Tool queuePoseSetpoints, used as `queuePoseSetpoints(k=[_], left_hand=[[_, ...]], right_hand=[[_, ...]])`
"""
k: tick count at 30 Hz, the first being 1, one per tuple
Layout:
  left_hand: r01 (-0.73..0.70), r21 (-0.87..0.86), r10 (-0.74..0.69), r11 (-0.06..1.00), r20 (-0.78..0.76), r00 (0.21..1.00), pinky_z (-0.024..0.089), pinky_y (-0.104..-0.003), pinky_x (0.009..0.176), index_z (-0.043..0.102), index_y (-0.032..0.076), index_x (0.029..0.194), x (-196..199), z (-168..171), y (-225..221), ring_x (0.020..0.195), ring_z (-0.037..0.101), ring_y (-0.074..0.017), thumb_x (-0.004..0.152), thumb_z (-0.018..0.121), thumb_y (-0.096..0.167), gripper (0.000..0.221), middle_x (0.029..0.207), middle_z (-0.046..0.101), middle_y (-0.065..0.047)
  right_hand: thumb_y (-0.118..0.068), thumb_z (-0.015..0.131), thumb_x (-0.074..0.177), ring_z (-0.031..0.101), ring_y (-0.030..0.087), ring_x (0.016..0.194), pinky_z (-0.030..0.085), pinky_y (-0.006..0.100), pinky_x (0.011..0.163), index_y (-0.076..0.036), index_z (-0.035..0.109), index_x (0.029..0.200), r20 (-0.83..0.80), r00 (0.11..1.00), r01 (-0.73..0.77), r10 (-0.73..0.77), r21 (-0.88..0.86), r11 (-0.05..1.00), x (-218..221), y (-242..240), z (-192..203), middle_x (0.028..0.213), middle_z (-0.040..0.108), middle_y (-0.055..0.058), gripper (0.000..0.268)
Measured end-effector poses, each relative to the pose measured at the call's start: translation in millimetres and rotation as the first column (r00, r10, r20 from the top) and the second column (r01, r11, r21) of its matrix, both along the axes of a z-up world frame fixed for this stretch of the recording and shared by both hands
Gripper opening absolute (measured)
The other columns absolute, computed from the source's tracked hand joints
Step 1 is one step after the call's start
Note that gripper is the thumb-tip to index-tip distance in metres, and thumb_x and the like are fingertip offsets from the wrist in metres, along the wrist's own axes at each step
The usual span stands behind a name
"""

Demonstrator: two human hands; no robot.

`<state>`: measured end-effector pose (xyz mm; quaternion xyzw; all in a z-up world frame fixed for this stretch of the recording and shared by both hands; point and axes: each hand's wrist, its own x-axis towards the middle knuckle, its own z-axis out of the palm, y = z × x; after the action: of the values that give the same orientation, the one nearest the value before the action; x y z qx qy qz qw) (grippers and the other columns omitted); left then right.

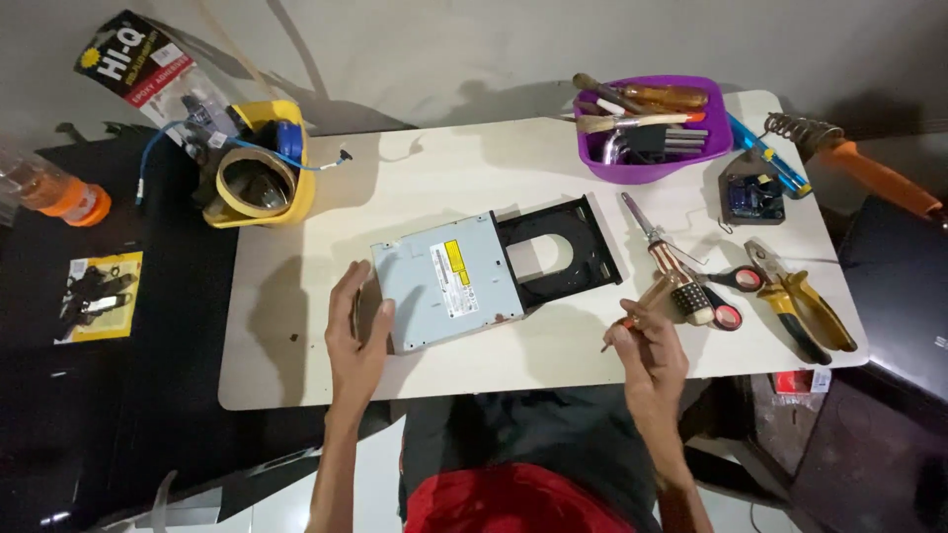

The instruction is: Using a small screwdriver to pry open and remove the outer casing of a computer disc drive.

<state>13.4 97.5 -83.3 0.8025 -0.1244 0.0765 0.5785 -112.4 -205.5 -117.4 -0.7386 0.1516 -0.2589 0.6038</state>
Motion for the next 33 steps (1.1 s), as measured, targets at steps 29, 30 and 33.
queuePoseSetpoints(k=[29,30,33], left_hand=[[-0.236,-0.334,0.177,0.913,-0.197,0.964,0.047,-0.046,0.108,0.063,0.000,0.129,3,-3,1,0.113,0.064,-0.0247,0.109,0.045,0.014,0.031,0.112,0.070,-0.016],[-0.236,-0.339,0.173,0.911,-0.206,0.963,0.048,-0.046,0.108,0.063,0.000,0.129,3,-3,1,0.113,0.064,-0.0240,0.109,0.045,0.015,0.031,0.113,0.070,-0.016],[-0.240,-0.338,0.173,0.910,-0.217,0.961,0.048,-0.045,0.108,0.063,0.001,0.129,4,-2,2,0.112,0.064,-0.0226,0.108,0.046,0.016,0.031,0.112,0.071,-0.015]], right_hand=[[-0.001,0.069,0.099,0.065,0.026,0.079,0.055,0.043,0.075,0.009,0.065,0.125,-0.049,0.995,-0.088,0.085,-0.065,0.994,4,4,0,0.080,0.065,0.021,0.029],[-0.001,0.069,0.099,0.065,0.026,0.079,0.055,0.043,0.075,0.010,0.065,0.125,-0.058,0.995,-0.082,0.078,-0.073,0.994,5,5,1,0.081,0.066,0.021,0.029],[-0.002,0.069,0.099,0.066,0.027,0.078,0.054,0.043,0.073,0.009,0.065,0.125,-0.058,0.996,-0.073,0.067,-0.115,0.991,6,2,-9,0.081,0.066,0.022,0.029]])
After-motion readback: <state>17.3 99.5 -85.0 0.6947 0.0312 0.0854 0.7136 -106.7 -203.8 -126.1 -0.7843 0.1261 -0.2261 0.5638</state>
